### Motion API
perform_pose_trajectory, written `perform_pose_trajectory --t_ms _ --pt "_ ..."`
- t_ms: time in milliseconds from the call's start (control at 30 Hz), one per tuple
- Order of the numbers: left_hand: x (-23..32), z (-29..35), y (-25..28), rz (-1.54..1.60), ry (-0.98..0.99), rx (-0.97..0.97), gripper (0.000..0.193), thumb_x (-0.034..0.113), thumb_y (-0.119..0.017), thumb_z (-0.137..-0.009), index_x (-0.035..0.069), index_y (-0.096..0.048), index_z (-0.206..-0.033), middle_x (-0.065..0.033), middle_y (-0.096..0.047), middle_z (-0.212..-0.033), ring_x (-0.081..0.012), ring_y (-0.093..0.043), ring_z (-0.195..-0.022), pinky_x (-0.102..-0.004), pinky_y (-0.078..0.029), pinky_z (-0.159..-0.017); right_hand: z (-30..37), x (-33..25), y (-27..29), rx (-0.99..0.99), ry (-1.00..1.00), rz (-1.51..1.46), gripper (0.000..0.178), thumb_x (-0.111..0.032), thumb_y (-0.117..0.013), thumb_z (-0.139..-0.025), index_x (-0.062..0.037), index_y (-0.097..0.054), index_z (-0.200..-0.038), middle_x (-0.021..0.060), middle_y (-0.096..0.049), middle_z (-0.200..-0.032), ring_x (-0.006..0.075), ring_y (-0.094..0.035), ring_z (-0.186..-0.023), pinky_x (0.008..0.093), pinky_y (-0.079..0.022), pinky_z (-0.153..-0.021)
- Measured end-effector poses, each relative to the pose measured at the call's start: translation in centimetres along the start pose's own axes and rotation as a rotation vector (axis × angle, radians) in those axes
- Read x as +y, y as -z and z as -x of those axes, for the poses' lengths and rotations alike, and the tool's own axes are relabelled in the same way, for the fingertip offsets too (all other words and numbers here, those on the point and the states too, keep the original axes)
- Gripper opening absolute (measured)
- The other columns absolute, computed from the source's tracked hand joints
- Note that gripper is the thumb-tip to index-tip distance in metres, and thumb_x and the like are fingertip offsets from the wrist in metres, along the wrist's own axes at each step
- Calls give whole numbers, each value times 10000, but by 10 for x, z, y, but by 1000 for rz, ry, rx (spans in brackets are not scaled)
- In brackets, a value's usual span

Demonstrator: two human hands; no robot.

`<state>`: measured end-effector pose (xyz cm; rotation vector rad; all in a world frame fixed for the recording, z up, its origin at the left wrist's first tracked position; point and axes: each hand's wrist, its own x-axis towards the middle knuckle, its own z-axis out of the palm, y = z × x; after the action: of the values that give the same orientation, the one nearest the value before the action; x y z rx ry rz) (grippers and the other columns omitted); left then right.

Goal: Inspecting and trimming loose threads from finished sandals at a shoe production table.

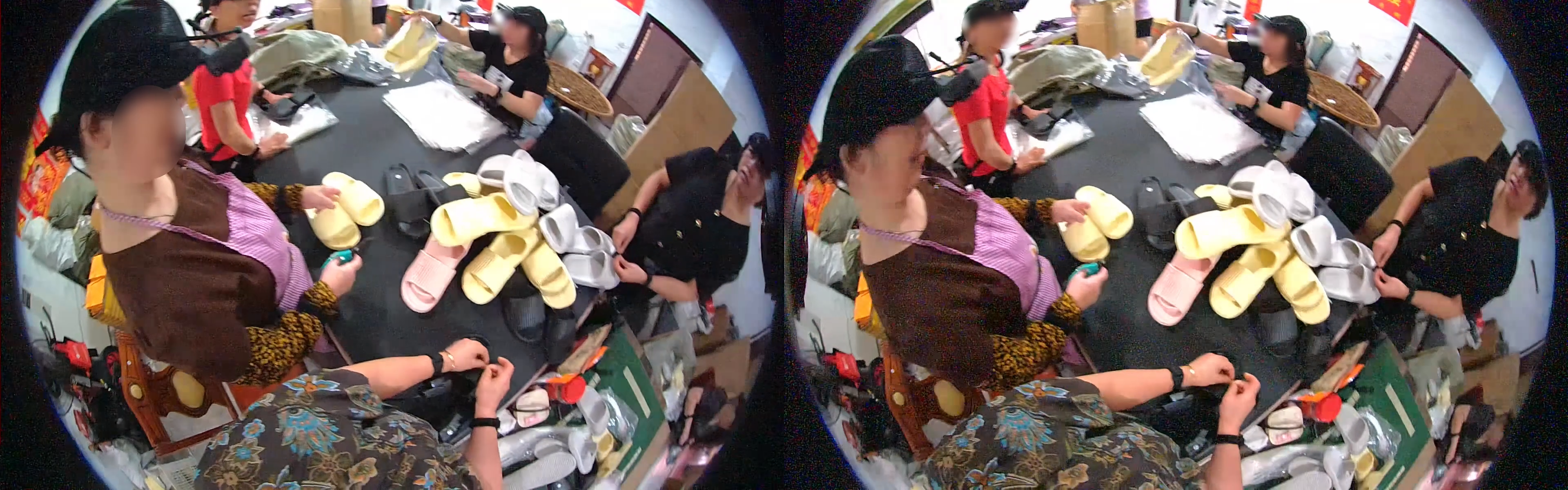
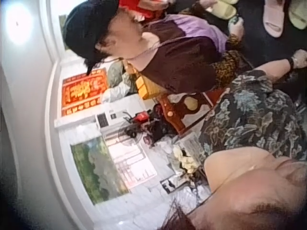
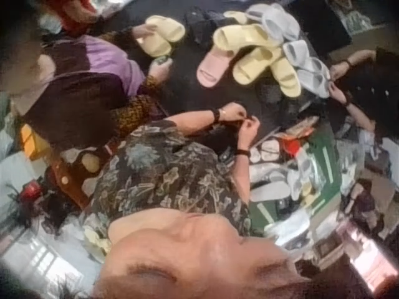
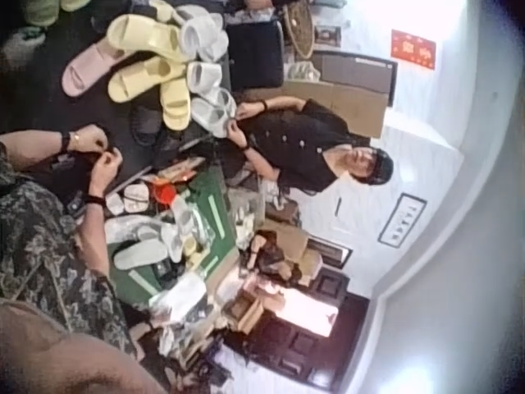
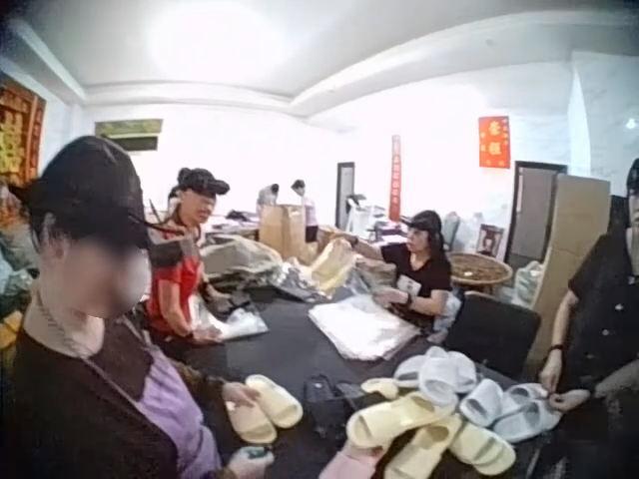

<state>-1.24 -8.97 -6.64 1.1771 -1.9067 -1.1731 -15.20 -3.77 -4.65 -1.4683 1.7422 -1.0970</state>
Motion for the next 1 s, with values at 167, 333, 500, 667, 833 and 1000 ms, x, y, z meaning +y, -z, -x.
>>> perform_pose_trajectory --t_ms 167,333,500,667,833,1000 --pt "-7 4 -9 -11 -17 -7 187 237 -670 -734 61 -682 -794 -122 -642 -815 -294 -621 -812 -388 -484 -727 6 11 -4 50 -31 24 213 -9 -551 -796 -14 -511 -1005 92 -590 -774 151 -578 -678 286 -475 -647" --pt "-9 12 -8 -83 -26 15 153 185 -679 -716 68 -691 -814 -120 -646 -846 -287 -624 -811 -383 -495 -723 12 -5 -5 -7 -72 -18 168 -37 -575 -826 -17 -532 -987 79 -607 -800 154 -589 -716 289 -478 -678" --pt "21 -9 39 58 -42 442 225 136 -699 -687 26 -653 -878 -127 -631 -853 -250 -613 -803 -354 -494 -731 13 -3 20 -38 -132 30 278 -61 -622 -788 -13 -554 -1053 147 -596 -1016 264 -602 -877 343 -472 -786" --pt "11 -40 159 229 132 1036 349 158 -670 -788 -36 -504 -1027 -98 -550 -954 -213 -535 -775 -341 -460 -697 43 10 70 -53 -51 305 718 -268 -759 -658 -1 -450 -1248 224 -449 -1281 367 -396 -1211 430 -307 -1032" --pt "-147 -58 228 343 277 763 267 247 -643 -835 -13 -582 -837 -60 -580 -679 -162 -561 -581 -288 -465 -519 76 24 69 -183 8 401 746 -193 -695 -696 -49 -354 -1344 257 -417 -1298 414 -390 -1208 443 -335 -1016" --pt "-196 -68 266 438 225 502 328 281 -626 -869 -30 -587 -962 -90 -637 -819 -188 -617 -661 -284 -474 -509 89 32 69 21 -21 393 586 4 -501 -741 -109 -410 -1309 176 -555 -1098 373 -528 -990 438 -446 -850"
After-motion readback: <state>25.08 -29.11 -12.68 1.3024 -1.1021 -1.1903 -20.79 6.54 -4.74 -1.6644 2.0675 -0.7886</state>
